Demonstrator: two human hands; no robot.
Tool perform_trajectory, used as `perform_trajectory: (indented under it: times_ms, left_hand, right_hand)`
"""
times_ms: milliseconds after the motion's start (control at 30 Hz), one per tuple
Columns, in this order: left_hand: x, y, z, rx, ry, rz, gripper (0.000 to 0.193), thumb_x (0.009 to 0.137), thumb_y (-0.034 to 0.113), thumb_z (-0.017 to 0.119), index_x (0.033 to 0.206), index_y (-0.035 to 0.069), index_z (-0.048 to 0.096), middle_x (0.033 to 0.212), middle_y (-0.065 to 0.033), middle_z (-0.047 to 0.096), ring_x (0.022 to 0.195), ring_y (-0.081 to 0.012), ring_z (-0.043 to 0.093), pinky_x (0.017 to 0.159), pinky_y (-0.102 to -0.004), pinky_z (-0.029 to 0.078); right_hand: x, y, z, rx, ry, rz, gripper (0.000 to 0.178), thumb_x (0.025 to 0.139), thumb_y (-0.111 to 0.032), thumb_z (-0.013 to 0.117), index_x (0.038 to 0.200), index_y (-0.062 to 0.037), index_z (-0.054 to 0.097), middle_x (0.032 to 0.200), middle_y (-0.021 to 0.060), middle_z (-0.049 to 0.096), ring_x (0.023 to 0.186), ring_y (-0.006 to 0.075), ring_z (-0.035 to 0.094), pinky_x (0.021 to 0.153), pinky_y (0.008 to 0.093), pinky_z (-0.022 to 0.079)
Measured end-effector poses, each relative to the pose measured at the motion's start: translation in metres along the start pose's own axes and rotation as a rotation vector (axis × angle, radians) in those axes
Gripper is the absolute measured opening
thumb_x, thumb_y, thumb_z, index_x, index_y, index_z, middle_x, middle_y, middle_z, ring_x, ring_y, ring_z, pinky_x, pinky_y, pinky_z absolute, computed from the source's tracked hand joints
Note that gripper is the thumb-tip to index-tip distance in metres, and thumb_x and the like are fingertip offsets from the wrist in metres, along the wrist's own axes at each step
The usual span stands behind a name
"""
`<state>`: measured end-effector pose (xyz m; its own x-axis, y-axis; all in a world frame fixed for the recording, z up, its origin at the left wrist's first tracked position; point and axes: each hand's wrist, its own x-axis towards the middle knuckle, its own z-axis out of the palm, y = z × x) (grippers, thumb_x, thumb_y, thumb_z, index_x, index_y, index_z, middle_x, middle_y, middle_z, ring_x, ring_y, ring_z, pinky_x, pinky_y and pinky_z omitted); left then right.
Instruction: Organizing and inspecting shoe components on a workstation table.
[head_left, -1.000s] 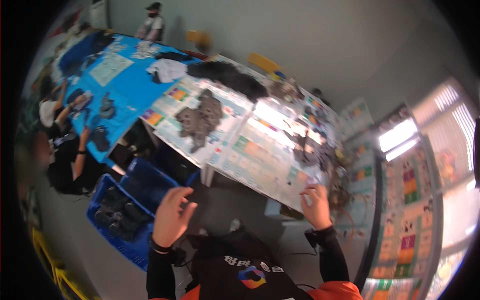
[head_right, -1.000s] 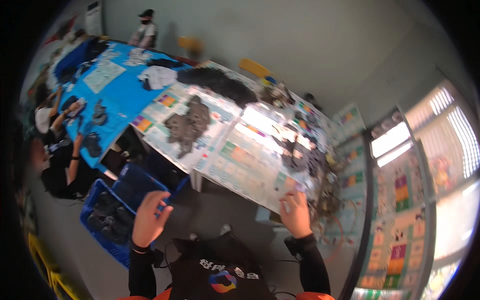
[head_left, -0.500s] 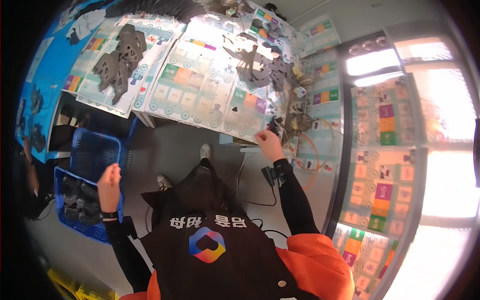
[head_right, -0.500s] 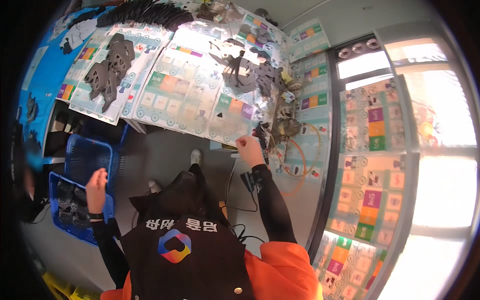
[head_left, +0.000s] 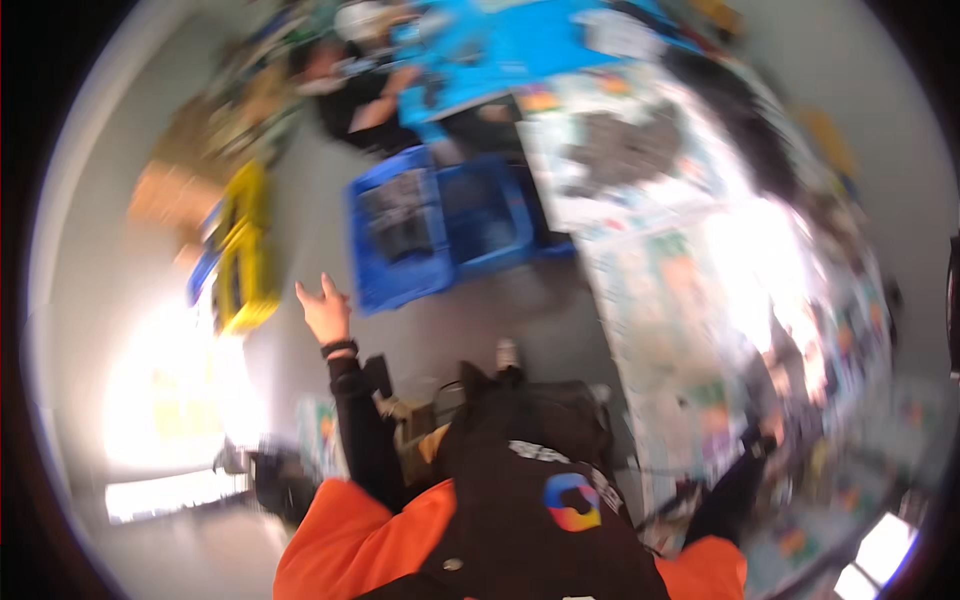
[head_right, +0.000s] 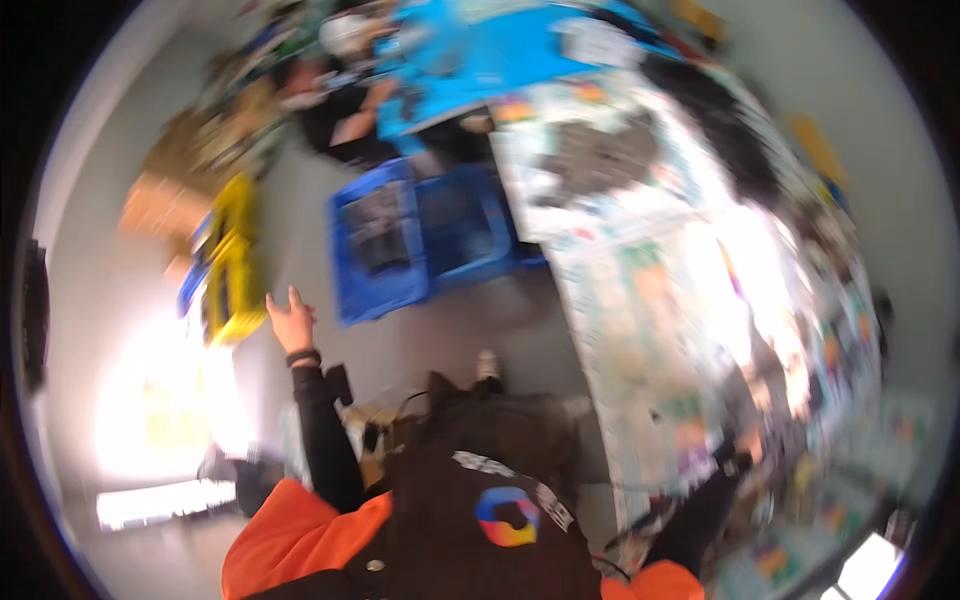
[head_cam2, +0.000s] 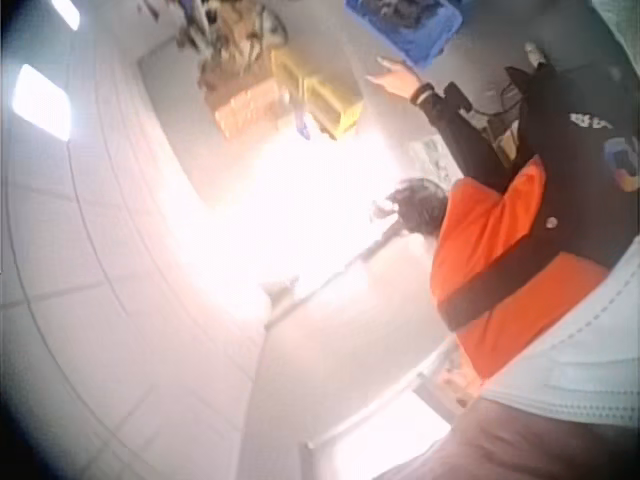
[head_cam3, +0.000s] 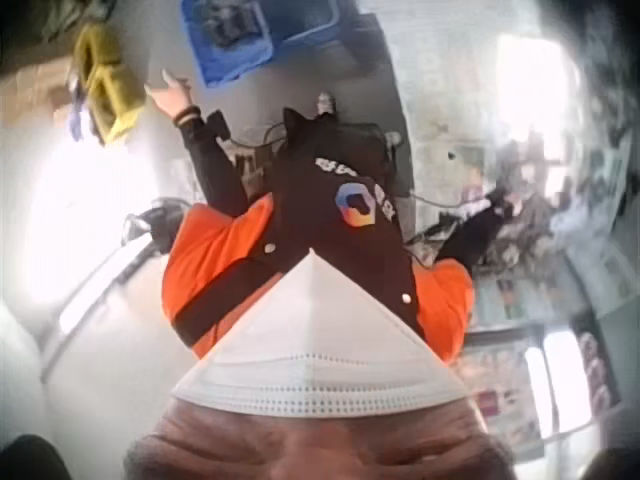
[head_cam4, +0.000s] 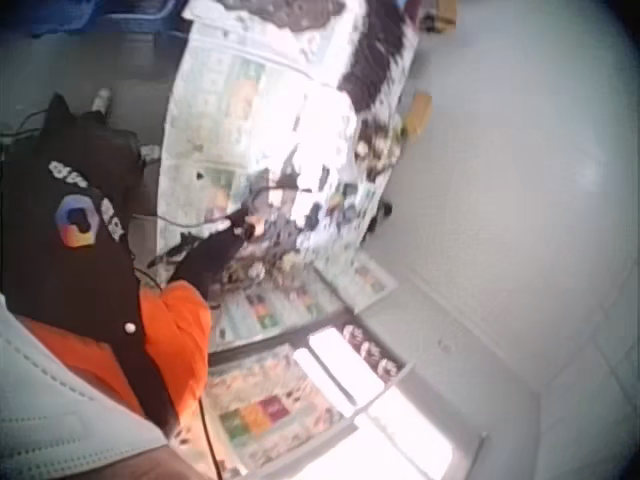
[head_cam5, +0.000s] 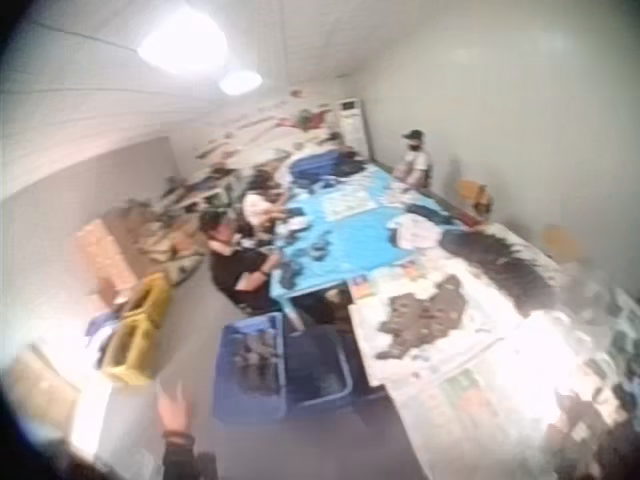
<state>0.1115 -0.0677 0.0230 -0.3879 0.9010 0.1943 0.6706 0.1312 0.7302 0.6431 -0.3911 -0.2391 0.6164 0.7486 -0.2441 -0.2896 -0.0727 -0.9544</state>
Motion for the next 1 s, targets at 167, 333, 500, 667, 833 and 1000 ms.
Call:
perform_trajectory:
  times_ms: [167,333,500,667,833,1000]
  left_hand:
    - [0.002,0.007,-0.184,-0.629,-0.032,0.032,0.072,0.104,0.040,0.055,0.156,-0.004,0.032,0.077,-0.0145,0.067,0.059,-0.0168,0.060,0.055,-0.0265,0.046]
    - [-0.135,0.156,-0.232,-1.083,-0.993,0.422,0.090,0.101,0.071,0.043,0.145,-0.007,0.049,0.109,-0.0245,0.070,0.102,-0.0294,0.067,0.077,-0.0374,0.056]
    - [-0.170,0.243,-0.209,-0.902,-2.108,1.306,0.075,0.101,0.068,0.048,0.133,0.003,0.067,0.134,-0.0223,0.065,0.116,-0.0335,0.067,0.085,-0.0417,0.060]
    - [-0.130,0.225,-0.253,-2.102,-0.660,0.696,0.088,0.102,0.031,0.050,0.164,0.001,-0.006,0.173,-0.0200,0.001,0.160,-0.0291,0.009,0.128,-0.0482,0.021]
    - [-0.153,0.246,-0.216,-1.507,-1.474,1.267,0.070,0.110,0.050,0.024,0.132,-0.008,0.054,0.122,-0.0286,0.057,0.112,-0.0352,0.062,0.100,-0.0434,0.054]
    - [-0.129,0.271,-0.170,-1.994,-2.173,1.053,0.079,0.112,0.053,0.016,0.119,-0.003,0.072,0.121,-0.0235,0.070,0.104,-0.0349,0.072,0.094,-0.0451,0.061]
  right_hand:
    - [0.007,0.030,0.022,0.032,-0.071,0.035,0.032,0.102,-0.025,0.056,0.128,-0.0061,0.059,0.082,0.0055,0.064,0.060,0.0175,0.056,0.053,0.0311,0.046]
    - [-0.041,0.029,-0.108,-0.005,0.233,0.020,0.036,0.101,-0.026,0.060,0.131,-0.0061,0.057,0.084,0.0066,0.066,0.061,0.0179,0.058,0.051,0.0310,0.045]
    - [-0.089,0.054,-0.205,-0.013,0.477,0.041,0.041,0.099,-0.026,0.065,0.133,-0.0061,0.055,0.087,0.0077,0.068,0.062,0.0183,0.059,0.050,0.0310,0.044]
    - [-0.093,0.049,-0.265,-0.002,0.681,0.062,0.046,0.098,-0.027,0.069,0.135,-0.0061,0.053,0.089,0.0089,0.070,0.063,0.0186,0.060,0.049,0.0310,0.043]
    - [-0.133,0.019,-0.368,-0.025,1.103,0.012,0.051,0.096,-0.022,0.075,0.138,-0.0073,0.050,0.099,0.0146,0.073,0.072,0.0198,0.067,0.050,0.0302,0.044]
    - [-0.172,-0.114,-0.228,0.456,0.721,-0.287,0.054,0.094,-0.009,0.073,0.144,-0.0065,0.053,0.140,0.0144,0.053,0.117,0.0248,0.059,0.089,0.0338,0.054]
